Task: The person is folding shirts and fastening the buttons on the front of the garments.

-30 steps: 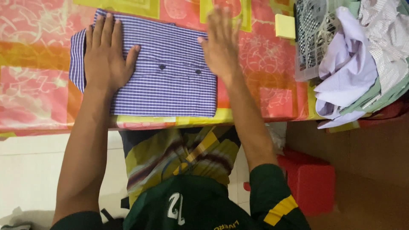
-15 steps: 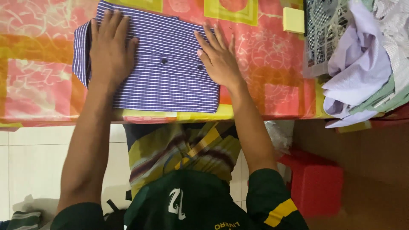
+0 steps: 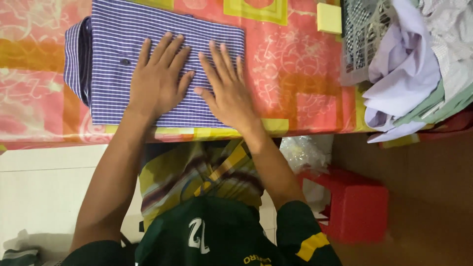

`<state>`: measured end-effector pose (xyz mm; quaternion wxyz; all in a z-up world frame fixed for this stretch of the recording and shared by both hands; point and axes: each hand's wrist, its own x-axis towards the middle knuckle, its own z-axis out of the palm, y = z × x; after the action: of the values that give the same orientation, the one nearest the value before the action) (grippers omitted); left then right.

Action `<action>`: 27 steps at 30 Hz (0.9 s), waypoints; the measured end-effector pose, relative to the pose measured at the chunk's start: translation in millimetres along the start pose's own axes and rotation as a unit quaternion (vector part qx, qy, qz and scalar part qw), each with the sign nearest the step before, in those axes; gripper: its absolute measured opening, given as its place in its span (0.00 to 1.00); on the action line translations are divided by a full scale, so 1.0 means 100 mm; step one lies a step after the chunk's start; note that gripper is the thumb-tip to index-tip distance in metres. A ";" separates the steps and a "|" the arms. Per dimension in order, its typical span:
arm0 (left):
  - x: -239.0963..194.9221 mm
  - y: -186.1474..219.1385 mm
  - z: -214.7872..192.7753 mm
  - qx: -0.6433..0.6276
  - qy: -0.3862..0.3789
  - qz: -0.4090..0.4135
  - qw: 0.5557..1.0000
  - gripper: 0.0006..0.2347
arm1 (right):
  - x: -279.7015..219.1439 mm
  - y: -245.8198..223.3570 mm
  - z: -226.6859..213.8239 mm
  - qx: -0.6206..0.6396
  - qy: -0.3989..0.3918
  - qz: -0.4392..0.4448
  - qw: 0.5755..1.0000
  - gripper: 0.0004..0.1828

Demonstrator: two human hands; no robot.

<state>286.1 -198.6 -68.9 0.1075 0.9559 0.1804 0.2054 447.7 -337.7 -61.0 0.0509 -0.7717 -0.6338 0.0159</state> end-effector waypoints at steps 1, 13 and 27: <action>-0.01 -0.01 -0.01 -0.014 -0.003 0.001 1.000 0.27 | -0.10 -0.03 0.11 0.003 0.012 -0.016 1.000 0.41; -0.09 0.07 -0.09 -0.018 0.013 -0.155 0.988 0.36 | -0.83 0.25 0.13 0.020 -0.034 -0.059 0.997 0.35; -0.94 0.17 -0.20 0.050 0.062 -0.112 0.991 0.32 | -1.04 0.64 -0.16 0.170 0.102 -0.038 0.979 0.23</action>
<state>202.7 -248.0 -79.5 0.0708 0.9194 0.3022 0.2414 491.7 -452.9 -55.4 0.2462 -0.7249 -0.6419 0.0427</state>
